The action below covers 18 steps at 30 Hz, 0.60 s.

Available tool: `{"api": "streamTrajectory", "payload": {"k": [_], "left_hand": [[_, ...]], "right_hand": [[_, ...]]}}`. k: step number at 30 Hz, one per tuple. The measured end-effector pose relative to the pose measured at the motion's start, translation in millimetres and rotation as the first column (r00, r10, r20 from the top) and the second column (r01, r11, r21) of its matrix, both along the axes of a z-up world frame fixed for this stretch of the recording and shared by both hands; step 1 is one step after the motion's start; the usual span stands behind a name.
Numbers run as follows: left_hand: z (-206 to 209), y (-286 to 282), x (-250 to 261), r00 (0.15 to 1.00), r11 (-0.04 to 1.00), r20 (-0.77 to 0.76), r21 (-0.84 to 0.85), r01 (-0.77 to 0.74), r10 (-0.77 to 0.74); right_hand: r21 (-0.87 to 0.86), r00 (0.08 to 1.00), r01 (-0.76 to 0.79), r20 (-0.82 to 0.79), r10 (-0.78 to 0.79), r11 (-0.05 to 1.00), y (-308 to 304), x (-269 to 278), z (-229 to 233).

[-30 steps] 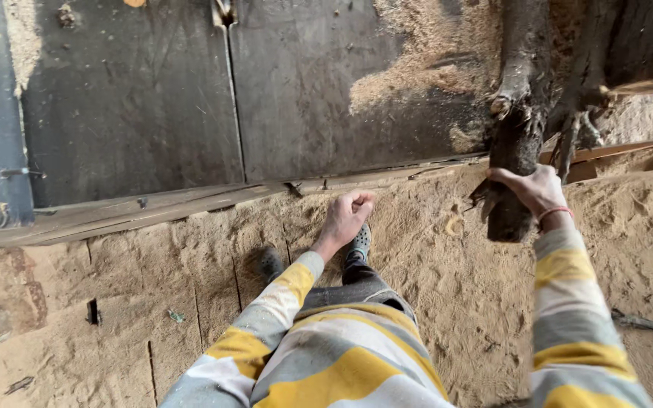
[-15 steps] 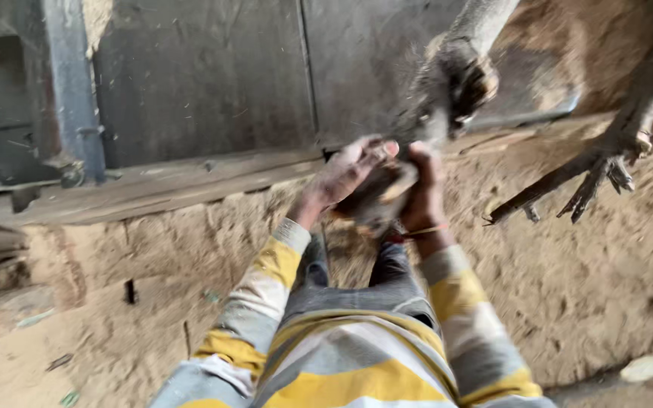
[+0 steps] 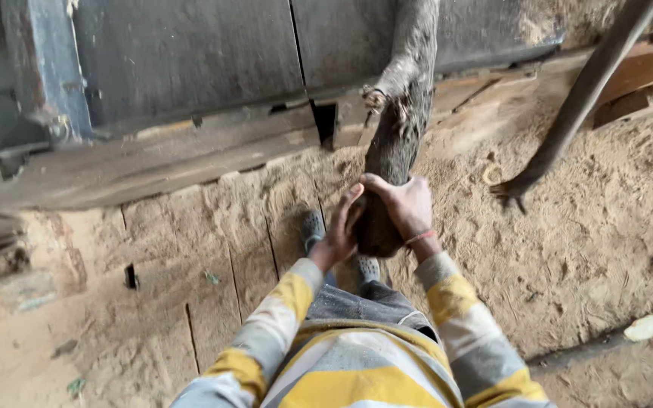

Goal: The person feeds multiple branches and logs into a vertical bandsaw, guiding them through the blade with both hands. The person repeatedly repositions and rotates the wood to continue cutting, producing sawdust and cut pieces.

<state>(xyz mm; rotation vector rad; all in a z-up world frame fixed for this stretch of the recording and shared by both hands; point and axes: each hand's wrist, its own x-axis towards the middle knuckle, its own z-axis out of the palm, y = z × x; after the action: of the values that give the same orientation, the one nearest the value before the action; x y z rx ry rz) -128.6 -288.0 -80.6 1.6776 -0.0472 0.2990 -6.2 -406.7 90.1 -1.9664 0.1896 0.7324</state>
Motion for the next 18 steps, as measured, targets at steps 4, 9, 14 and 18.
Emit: {"api": "streamTrajectory", "payload": {"k": [4,9,14,18], "left_hand": [[20,-56,-6,0.795,0.444,-0.577,-0.772,-0.455,-0.189],[25,-68,-21,0.797,0.413,-0.603,-0.73,-0.544,-0.016],[24,-30,-34,0.75,0.334,-0.66,-0.717,-0.612,-0.044],[70,-15,-59,0.808,0.439,-0.54,-0.801,-0.407,-0.237]], "right_hand": [[0.568,0.97,0.168,-0.24,-0.033,0.805,-101,12,-90],[0.532,0.545,0.826,-0.67,-0.504,0.186,-266,-52,-255],[0.469,0.481,0.876,-0.839,-0.254,0.111,-119,-87,-399],[0.676,0.828,0.557,-0.407,0.385,-0.483,-141,-47,-433]]}}
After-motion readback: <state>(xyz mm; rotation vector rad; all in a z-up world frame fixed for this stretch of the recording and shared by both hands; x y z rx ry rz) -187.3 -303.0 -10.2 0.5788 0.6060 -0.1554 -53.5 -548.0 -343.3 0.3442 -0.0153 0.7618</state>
